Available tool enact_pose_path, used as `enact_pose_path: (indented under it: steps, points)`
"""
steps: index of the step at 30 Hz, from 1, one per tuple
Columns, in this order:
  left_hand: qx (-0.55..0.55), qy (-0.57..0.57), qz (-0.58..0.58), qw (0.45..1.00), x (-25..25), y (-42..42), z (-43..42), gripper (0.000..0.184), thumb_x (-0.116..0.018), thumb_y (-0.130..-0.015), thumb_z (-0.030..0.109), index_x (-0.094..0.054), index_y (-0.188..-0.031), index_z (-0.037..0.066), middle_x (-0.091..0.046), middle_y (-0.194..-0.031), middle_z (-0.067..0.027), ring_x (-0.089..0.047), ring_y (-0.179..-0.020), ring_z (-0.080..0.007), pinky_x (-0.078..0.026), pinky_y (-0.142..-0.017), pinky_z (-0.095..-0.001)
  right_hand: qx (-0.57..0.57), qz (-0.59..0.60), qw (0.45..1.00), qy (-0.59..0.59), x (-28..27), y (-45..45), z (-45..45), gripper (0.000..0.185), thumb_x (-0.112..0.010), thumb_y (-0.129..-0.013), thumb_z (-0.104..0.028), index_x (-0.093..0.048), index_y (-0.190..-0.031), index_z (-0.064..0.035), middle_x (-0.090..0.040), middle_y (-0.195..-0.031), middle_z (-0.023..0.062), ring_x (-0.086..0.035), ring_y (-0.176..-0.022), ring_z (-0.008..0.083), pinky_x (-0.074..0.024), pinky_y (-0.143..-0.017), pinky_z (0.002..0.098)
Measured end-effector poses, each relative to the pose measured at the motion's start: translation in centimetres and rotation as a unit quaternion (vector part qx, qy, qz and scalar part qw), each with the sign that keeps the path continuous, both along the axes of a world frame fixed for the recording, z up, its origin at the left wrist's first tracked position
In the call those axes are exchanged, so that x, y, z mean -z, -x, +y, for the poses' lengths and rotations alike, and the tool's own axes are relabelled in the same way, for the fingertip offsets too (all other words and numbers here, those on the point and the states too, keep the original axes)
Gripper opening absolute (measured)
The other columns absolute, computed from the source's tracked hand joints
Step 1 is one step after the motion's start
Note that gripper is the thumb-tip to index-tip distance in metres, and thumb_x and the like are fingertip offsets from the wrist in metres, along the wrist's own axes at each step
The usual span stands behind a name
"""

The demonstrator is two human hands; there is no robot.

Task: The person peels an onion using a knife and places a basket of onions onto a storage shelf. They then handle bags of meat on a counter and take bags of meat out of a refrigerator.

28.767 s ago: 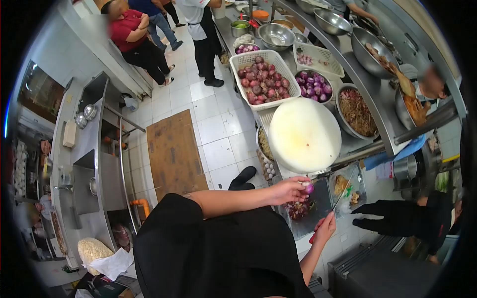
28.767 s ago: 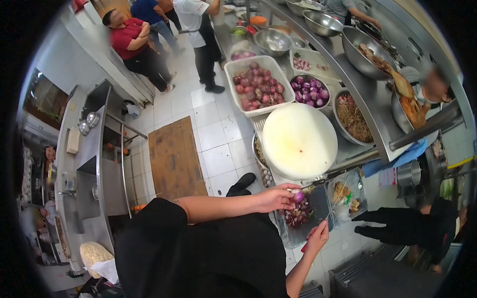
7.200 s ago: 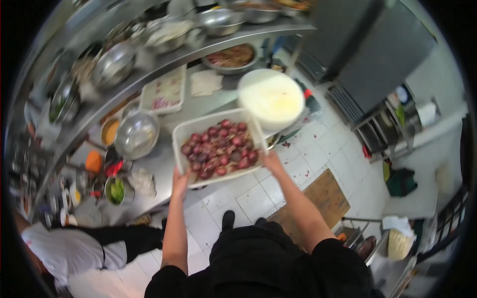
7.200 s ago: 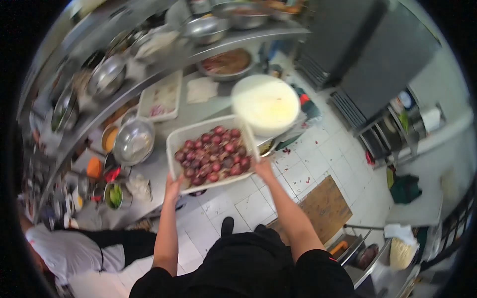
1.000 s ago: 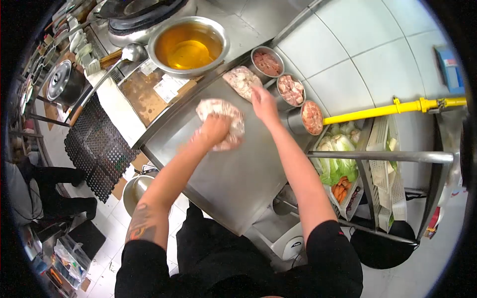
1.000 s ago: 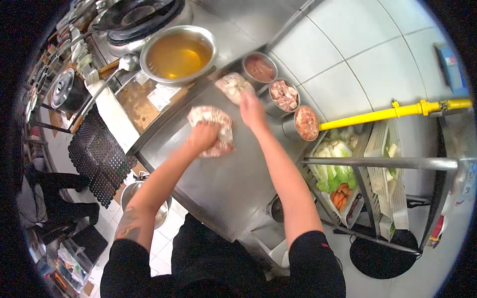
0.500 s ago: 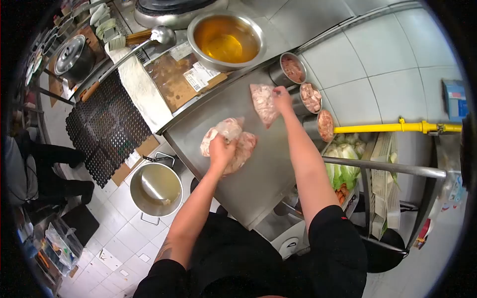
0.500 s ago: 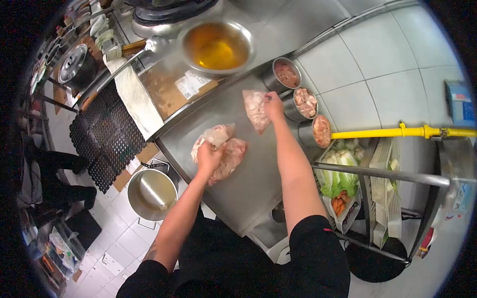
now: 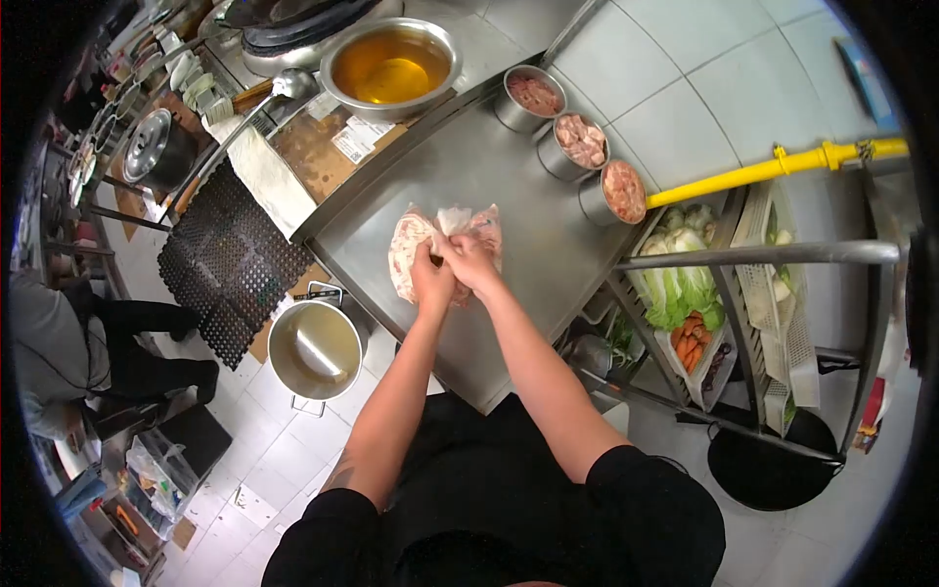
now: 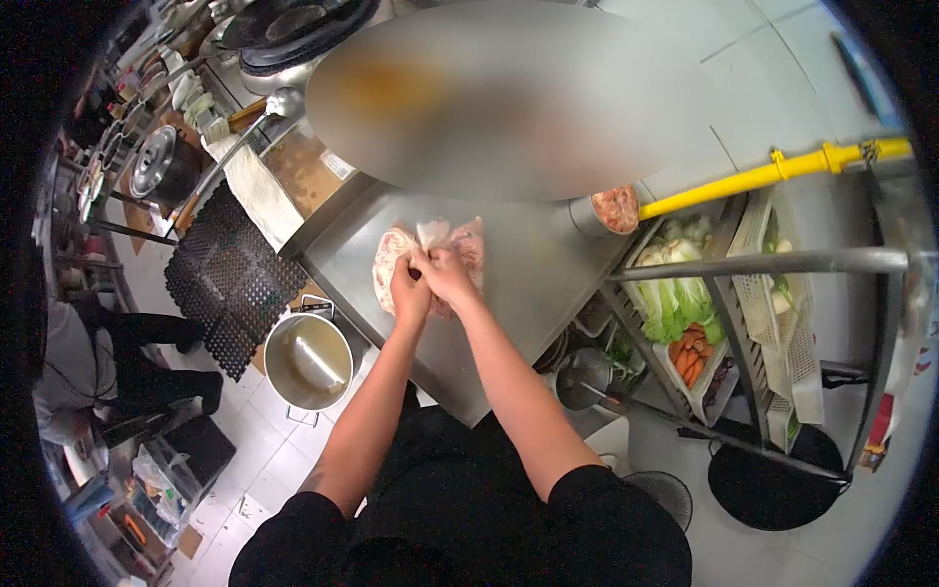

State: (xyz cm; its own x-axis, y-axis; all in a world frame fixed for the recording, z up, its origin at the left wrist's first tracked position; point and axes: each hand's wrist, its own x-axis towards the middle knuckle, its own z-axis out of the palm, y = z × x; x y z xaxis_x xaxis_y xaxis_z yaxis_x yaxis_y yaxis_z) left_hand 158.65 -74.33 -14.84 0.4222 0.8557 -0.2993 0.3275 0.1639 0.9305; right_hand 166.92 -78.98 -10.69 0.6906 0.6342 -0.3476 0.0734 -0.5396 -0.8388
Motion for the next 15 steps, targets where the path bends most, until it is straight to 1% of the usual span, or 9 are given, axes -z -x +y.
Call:
enact_pose_path:
  steps: [1, 2, 3, 4, 6, 8, 10, 12, 15]
  points:
    - [0.017, 0.01, -0.061, 0.998, 0.5, 0.4, -0.4, 0.031, -0.067, -0.089, 0.008, -0.061, -0.117, -0.003, -0.07, -0.107, -0.0147, -0.066, -0.097, -0.0238, -0.051, -0.086, -0.0353, -0.01, 0.017, 1.0, 0.018, 3.8, -0.6, 0.3, 0.062, -0.065, -0.09, -0.056, -0.071, -0.11, 0.0029, -0.074, -0.1, 0.0207, -0.071, -0.098, 0.0316, -0.0533, -0.09, 0.0389]
    - [0.034, 0.02, -0.122, 0.992, 1.1, 0.8, -0.7, 0.032, -0.063, -0.089, 0.003, -0.06, -0.121, -0.004, -0.068, -0.114, -0.013, -0.064, -0.103, -0.0221, -0.05, -0.089, -0.0345, -0.01, 0.025, 1.0, 0.009, 3.0, -0.5, 0.6, 0.062, -0.065, -0.09, -0.056, -0.071, -0.11, 0.0029, -0.074, -0.1, 0.0207, -0.071, -0.098, 0.0316, -0.0533, -0.09, 0.0389]
    - [0.072, 0.036, -0.186, 0.979, 1.5, 1.3, -1.0, 0.057, -0.056, -0.09, -0.004, -0.042, -0.145, -0.003, -0.064, -0.127, -0.0148, -0.061, -0.116, -0.0241, -0.046, -0.1, -0.0348, -0.019, -0.025, 0.997, 0.072, 2.1, -0.3, 0.8, 0.064, -0.068, -0.088, -0.056, -0.071, -0.109, 0.0043, -0.073, -0.103, 0.0227, -0.071, -0.101, 0.0325, -0.0533, -0.09, 0.0396]
    - [0.071, 0.024, -0.179, 0.981, 1.4, 1.7, -1.2, 0.057, -0.056, -0.09, -0.004, -0.042, -0.145, -0.003, -0.064, -0.127, -0.0148, -0.061, -0.116, -0.0241, -0.046, -0.1, -0.0348, -0.028, -0.077, 0.988, 0.132, 1.2, -0.3, 1.1, 0.066, -0.071, -0.086, -0.057, -0.07, -0.107, 0.0057, -0.072, -0.107, 0.0247, -0.07, -0.104, 0.0335, -0.0533, -0.091, 0.0403]
    - [0.071, 0.156, -0.212, 0.962, 1.0, 2.7, -1.9, 0.083, -0.052, -0.091, -0.007, -0.008, -0.16, 0.001, -0.059, -0.134, -0.0169, -0.058, -0.124, -0.0262, -0.043, -0.107, -0.0357, -0.006, -0.115, 0.991, 0.061, 3.7, -0.3, 1.2, 0.063, -0.074, -0.083, -0.053, -0.07, -0.106, 0.0049, -0.071, -0.107, 0.0261, -0.069, -0.104, 0.0383, -0.054, -0.091, 0.0441]
    - [0.078, 0.164, -0.203, 0.962, -0.2, 3.8, -3.7, 0.086, -0.052, -0.09, -0.007, -0.002, -0.16, 0.002, -0.056, -0.139, -0.0185, -0.057, -0.125, -0.0271, -0.043, -0.107, -0.0362, 0.018, -0.148, 0.977, 0.151, 6.0, -0.5, 1.9, 0.052, -0.075, -0.083, -0.043, -0.071, -0.108, 0.0026, -0.072, -0.105, 0.0247, -0.069, -0.102, 0.0387, -0.0542, -0.09, 0.0469]
    - [0.081, 0.192, -0.209, 0.955, -1.7, 4.5, -5.2, 0.094, -0.05, -0.09, -0.006, 0.011, -0.16, 0.003, -0.049, -0.149, -0.0216, -0.056, -0.127, -0.0287, -0.045, -0.105, -0.0374, 0.072, -0.177, 0.974, 0.119, 7.6, -0.2, 2.5, 0.044, -0.075, -0.081, -0.034, -0.072, -0.109, -0.0001, -0.072, -0.106, 0.0234, -0.069, -0.103, 0.0389, -0.0544, -0.089, 0.0485]
    - [0.07, 0.16, -0.18, 0.968, -2.2, 8.0, -7.3, 0.089, -0.052, -0.092, -0.002, 0.004, -0.161, 0.005, -0.044, -0.153, -0.0239, -0.059, -0.125, -0.029, -0.05, -0.096, -0.0366, 0.062, -0.151, 0.981, 0.107, 6.9, -0.2, 1.5, 0.04, -0.076, -0.081, -0.032, -0.073, -0.109, -0.0036, -0.072, -0.106, 0.0221, -0.069, -0.101, 0.0389, -0.0542, -0.089, 0.0487]
    - [0.129, 0.023, -0.161, 0.978, -2.3, 16.4, -10.2, 0.083, -0.051, -0.093, -0.004, -0.004, -0.161, 0.006, -0.052, -0.146, -0.0236, -0.064, -0.118, -0.029, -0.051, -0.096, -0.0378, 0.032, -0.226, 0.972, 0.062, 10.4, -1.0, 0.9, 0.036, -0.076, -0.08, -0.03, -0.074, -0.107, -0.0052, -0.073, -0.102, 0.0216, -0.07, -0.096, 0.0402, -0.054, -0.086, 0.0491]
